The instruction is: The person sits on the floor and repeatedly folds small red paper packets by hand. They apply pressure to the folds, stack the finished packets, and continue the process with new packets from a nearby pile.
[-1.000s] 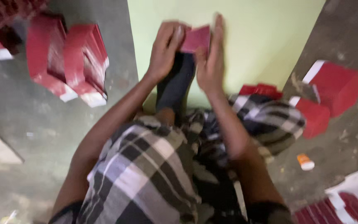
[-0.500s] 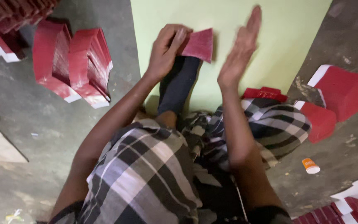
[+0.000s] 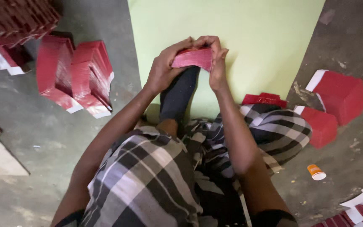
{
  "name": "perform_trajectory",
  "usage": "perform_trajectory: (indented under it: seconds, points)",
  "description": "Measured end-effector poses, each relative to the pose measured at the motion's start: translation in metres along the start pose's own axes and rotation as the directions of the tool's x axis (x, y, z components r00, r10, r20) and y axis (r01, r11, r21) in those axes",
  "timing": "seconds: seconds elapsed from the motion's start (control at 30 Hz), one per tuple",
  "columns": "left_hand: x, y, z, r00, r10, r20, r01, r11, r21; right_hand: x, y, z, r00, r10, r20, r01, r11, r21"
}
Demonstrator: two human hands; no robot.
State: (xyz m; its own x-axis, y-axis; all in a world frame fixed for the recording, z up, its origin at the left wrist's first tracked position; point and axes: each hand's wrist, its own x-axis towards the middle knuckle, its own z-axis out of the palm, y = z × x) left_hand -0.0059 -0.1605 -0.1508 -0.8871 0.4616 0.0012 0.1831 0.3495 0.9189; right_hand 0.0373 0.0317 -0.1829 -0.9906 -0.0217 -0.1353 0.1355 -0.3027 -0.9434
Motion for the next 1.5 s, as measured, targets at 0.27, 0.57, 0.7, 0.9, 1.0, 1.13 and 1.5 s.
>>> perform_trajectory:
  seconds: [0.27, 0.57, 0.7, 0.9, 1.0, 1.13, 1.5]
  points:
    - [0.045, 0.055, 0.01, 0.948, -0.048, 0.316, -0.112, 0.876, 0.47, 0.024, -0.013, -0.035, 0.833, 0.255, -0.491, -0.317, 0.948, -0.045]
    - [0.052, 0.02, -0.003, 0.994, -0.018, -0.112, 0.072, 0.865, 0.497, -0.017, -0.066, 0.07, 0.933, 0.058, -0.354, -0.192, 0.914, -0.357]
    - [0.056, 0.04, -0.011, 0.991, -0.028, -0.131, 0.097, 0.822, 0.562, -0.027, -0.062, 0.043, 0.942, 0.042, -0.334, -0.144, 0.947, -0.287]
    - [0.029, 0.074, 0.015, 0.887, -0.033, 0.46, -0.049, 0.985, 0.165, -0.02, -0.027, -0.046, 0.774, 0.371, -0.513, -0.334, 0.928, 0.167]
    - [0.034, 0.062, 0.018, 0.919, -0.101, 0.381, 0.071, 0.993, 0.093, -0.015, -0.05, -0.008, 0.783, 0.23, -0.578, -0.214, 0.972, 0.096]
    - [0.05, 0.042, 0.008, 0.991, -0.135, -0.002, 0.13, 0.951, 0.281, -0.023, -0.097, 0.06, 0.921, -0.058, -0.384, -0.15, 0.859, -0.489]
    - [0.014, 0.0, -0.028, 0.986, -0.062, 0.157, 0.096, 0.97, -0.222, -0.047, -0.047, 0.003, 0.985, -0.148, -0.089, 0.0, 0.515, -0.857]
